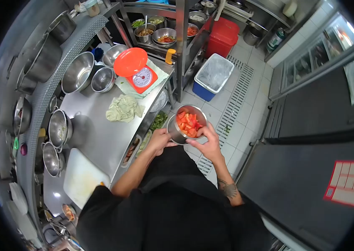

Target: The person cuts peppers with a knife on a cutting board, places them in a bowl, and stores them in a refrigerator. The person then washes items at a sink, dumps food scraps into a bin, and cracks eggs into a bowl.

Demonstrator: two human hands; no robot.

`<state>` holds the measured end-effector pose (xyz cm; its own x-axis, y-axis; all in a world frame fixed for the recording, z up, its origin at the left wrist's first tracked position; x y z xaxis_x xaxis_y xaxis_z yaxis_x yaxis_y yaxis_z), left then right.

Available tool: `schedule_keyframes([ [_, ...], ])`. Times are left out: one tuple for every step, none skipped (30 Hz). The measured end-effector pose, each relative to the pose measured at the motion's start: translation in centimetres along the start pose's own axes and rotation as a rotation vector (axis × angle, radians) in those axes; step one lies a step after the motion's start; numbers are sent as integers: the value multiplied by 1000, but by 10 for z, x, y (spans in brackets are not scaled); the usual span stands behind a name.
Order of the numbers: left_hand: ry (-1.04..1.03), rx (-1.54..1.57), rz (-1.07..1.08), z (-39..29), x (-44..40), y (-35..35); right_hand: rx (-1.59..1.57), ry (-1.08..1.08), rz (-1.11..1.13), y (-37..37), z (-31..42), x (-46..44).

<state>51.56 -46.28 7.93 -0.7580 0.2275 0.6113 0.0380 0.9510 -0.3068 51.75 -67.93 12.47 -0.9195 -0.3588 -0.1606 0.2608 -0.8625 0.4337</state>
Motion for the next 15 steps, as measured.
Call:
schedule_keyframes([
  [9,3,12,-6,-19,-7,-125,-12,-50,6,-17,-10],
  [20,2,26,-13,-40,-14,-250,-29,-104,11,-31,-21],
  [22,-5,42,-28,-56,-23,-374,-40,-164,16,-46,-36],
  [31,-3,35,-43,-73,-30,-298,-3,-155,25,-63,-53],
  [-17,38,36,-54,-95,-31,-258,17,-140,31,-79,-75],
  [-58,85,36,-59,-116,-27,-217,29,-121,36,-93,-96],
  [-96,139,34,-62,-134,-24,-173,38,-96,43,-100,-118],
  [-152,181,55,-66,-152,-19,-202,21,-53,50,-105,-145],
  [-232,247,80,-70,-165,-9,-234,-15,-6,55,-105,-163],
  [-303,316,103,-68,-168,-2,-178,16,45,58,-111,-176],
  [-389,382,125,-69,-177,0,-119,63,96,64,-118,-197],
  [-464,493,132,-79,-184,-2,-45,267,118,75,-104,-219],
  [-523,599,138,-90,-179,-5,-14,289,202,77,-100,-234],
  [-575,699,146,-100,-172,-11,15,305,279,77,-97,-246],
  [-592,743,49,-120,-166,-28,59,332,336,74,-93,-254],
])
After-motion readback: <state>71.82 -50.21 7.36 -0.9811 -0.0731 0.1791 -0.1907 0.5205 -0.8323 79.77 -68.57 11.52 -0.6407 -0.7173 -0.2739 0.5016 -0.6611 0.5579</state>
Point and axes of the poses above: each hand's wrist, its own x-axis away from the middle knuckle, its own y-axis out of the back of the hand, z = x × y, the point moved 1 cm from there along -x, towards the middle knuckle, and after that the axes turned 8 degrees about z, right-handed, at the moved point
